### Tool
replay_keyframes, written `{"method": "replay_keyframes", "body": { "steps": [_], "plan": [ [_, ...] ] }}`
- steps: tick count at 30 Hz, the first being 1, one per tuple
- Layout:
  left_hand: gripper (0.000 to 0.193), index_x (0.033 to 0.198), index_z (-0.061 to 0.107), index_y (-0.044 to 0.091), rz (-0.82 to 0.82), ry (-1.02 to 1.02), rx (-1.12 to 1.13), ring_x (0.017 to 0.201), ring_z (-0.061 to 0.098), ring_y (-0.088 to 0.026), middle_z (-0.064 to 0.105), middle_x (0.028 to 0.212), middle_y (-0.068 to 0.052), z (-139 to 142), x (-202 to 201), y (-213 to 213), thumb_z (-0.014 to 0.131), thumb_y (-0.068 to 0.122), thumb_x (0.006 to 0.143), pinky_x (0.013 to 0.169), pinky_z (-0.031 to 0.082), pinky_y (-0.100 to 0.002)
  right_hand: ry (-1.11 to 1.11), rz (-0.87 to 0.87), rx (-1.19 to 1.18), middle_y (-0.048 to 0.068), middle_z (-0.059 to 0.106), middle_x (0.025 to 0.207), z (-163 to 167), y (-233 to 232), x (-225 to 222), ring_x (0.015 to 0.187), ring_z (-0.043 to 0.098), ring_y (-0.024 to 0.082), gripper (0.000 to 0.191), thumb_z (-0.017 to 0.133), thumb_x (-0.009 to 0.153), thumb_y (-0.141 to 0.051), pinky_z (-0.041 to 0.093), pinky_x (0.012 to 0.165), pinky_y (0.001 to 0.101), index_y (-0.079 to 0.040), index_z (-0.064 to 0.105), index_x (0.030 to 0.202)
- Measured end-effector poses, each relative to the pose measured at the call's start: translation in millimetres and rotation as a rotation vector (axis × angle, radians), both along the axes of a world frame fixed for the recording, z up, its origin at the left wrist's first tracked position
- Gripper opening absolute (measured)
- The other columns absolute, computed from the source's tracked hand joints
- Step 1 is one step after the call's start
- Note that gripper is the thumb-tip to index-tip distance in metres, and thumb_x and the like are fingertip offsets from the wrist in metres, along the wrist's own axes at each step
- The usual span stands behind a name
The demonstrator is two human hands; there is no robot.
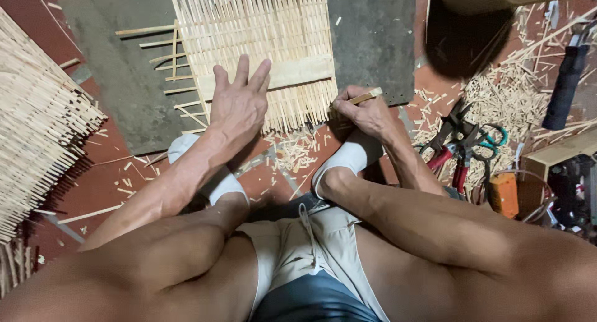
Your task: The person applies glue to a flat board using a roller, places a woven bamboo mat on the board, and presses it down with a second board. The person then lifts the mat, stacks it with others, and repeats the process with a new mat.
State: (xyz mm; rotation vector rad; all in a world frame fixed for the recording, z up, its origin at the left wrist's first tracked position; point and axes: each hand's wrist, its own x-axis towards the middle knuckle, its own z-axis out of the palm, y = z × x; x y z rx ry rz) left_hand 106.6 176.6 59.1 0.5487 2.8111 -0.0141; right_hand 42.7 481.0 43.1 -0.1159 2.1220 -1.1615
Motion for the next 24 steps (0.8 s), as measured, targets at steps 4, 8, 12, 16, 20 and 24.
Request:
{"method": "replay_keyframes", "body": {
  "steps": [4,8,12,16,20,24],
  "plan": [
    [0.058,0.141,0.06,-0.003,0.004,-0.004,0.038,0.142,0.041,-0.043,0.04,0.163,-0.012,-3.0,0.5,-3.1,0.063,0.019,0.087,0.097,0.036,-0.071,0.002,-0.083,-0.049,0.002,0.072,0.08,-6.8,-4.0,4.1,0.071,0.063,0.009,0.02,0.069,0.093,-0.021,0.052,0.064,0.028,-0.003,0.074,0.094],
    [0.056,0.137,0.061,-0.002,-0.01,0.001,0.026,0.14,0.042,-0.042,0.042,0.162,-0.011,-5.7,-2.1,-3.2,0.064,0.02,0.085,0.095,0.037,-0.071,0.0,-0.17,-0.054,0.002,0.071,0.079,-13.3,-8.7,11.9,0.07,0.062,0.009,0.019,0.069,0.093,-0.02,0.05,0.061,0.0267,-0.002,0.073,0.094],
    [0.058,0.136,0.061,0.0,-0.007,0.01,0.032,0.137,0.043,-0.041,0.043,0.16,-0.009,-5.2,-4.2,-5.7,0.065,0.019,0.082,0.094,0.038,-0.069,-0.089,-0.2,-0.149,0.003,0.07,0.077,-11.9,-3.1,6.0,0.067,0.06,0.01,0.02,0.07,0.092,-0.02,0.047,0.058,0.0271,0.0,0.071,0.089],
    [0.056,0.137,0.062,0.0,0.007,-0.01,0.063,0.132,0.048,-0.038,0.046,0.16,-0.007,-5.7,-1.6,-11.8,0.066,0.015,0.083,0.092,0.041,-0.063,0.021,-0.139,-0.222,0.004,0.067,0.078,-7.0,-6.0,-6.4,0.069,0.057,0.011,0.018,0.07,0.093,-0.018,0.047,0.061,0.0286,-0.001,0.072,0.088],
    [0.056,0.137,0.063,0.003,0.015,0.067,0.133,0.128,0.05,-0.038,0.046,0.159,-0.006,-8.3,0.7,-16.3,0.065,0.013,0.082,0.086,0.042,-0.058,0.118,0.031,-0.156,0.003,0.071,0.08,-8.4,-46.5,2.5,0.074,0.062,0.011,0.019,0.069,0.091,-0.021,0.051,0.066,0.0295,-0.003,0.073,0.089],
    [0.054,0.137,0.064,0.003,0.041,0.081,0.171,0.127,0.05,-0.038,0.048,0.158,-0.005,-9.5,0.8,-18.2,0.062,0.011,0.083,0.086,0.042,-0.057,0.065,0.147,0.033,0.005,0.071,0.077,0.2,-73.1,5.8,0.072,0.063,0.014,0.023,0.067,0.089,-0.027,0.051,0.064,0.0334,-0.004,0.072,0.089]
  ]
}}
